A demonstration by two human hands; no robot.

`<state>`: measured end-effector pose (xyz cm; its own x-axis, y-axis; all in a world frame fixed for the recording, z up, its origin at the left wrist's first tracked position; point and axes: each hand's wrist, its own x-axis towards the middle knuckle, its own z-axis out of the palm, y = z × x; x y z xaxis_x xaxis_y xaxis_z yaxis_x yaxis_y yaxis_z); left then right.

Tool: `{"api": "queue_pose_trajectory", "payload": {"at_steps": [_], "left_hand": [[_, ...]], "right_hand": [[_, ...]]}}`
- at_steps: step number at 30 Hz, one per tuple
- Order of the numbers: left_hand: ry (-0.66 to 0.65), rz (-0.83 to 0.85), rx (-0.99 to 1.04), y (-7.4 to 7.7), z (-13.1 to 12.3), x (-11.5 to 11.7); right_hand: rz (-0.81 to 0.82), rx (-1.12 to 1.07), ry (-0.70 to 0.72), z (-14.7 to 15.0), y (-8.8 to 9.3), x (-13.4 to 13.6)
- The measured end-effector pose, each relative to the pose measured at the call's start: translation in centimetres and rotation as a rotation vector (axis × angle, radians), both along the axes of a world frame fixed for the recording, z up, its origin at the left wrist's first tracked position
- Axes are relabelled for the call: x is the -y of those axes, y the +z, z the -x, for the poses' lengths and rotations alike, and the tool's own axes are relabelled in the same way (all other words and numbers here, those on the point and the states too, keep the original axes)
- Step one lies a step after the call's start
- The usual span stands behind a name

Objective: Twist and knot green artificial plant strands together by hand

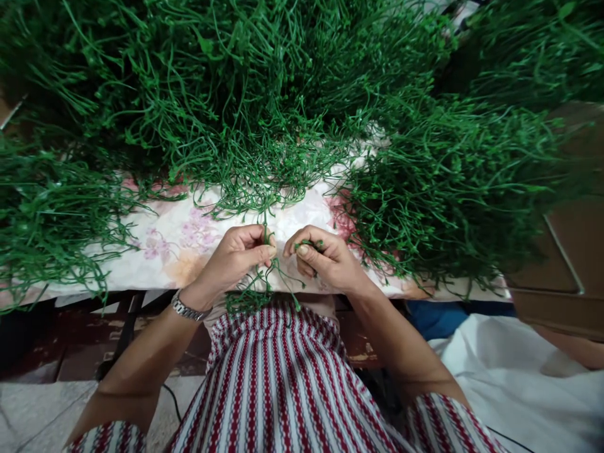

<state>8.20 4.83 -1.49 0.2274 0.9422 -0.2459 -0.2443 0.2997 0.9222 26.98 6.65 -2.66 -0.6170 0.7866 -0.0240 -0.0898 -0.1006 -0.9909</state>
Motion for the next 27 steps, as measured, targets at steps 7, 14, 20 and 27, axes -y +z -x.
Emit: {"api": "queue_pose_trajectory", "payload": {"at_steps": [7, 14, 20, 27], "left_hand": [[0.102, -0.006, -0.005, -0.2, -0.8, 0.2], [0.166, -0.061, 0.033, -0.1, -1.0, 0.3], [0.191, -0.077, 0.215, 0.1, -1.4, 0.4], [0.083, 0.004, 0.361, 0.4, -1.7, 0.6]], "right_hand": [[-0.056, 0.078, 0.000, 1.5, -0.3, 0.7], [-0.022, 0.101, -0.022, 2.2, 0.0, 1.4], [-0.040, 0.080, -0.049, 2.4, 0.1, 1.5], [-0.072, -0.033, -0.021, 2.5, -0.2, 1.3]]}}
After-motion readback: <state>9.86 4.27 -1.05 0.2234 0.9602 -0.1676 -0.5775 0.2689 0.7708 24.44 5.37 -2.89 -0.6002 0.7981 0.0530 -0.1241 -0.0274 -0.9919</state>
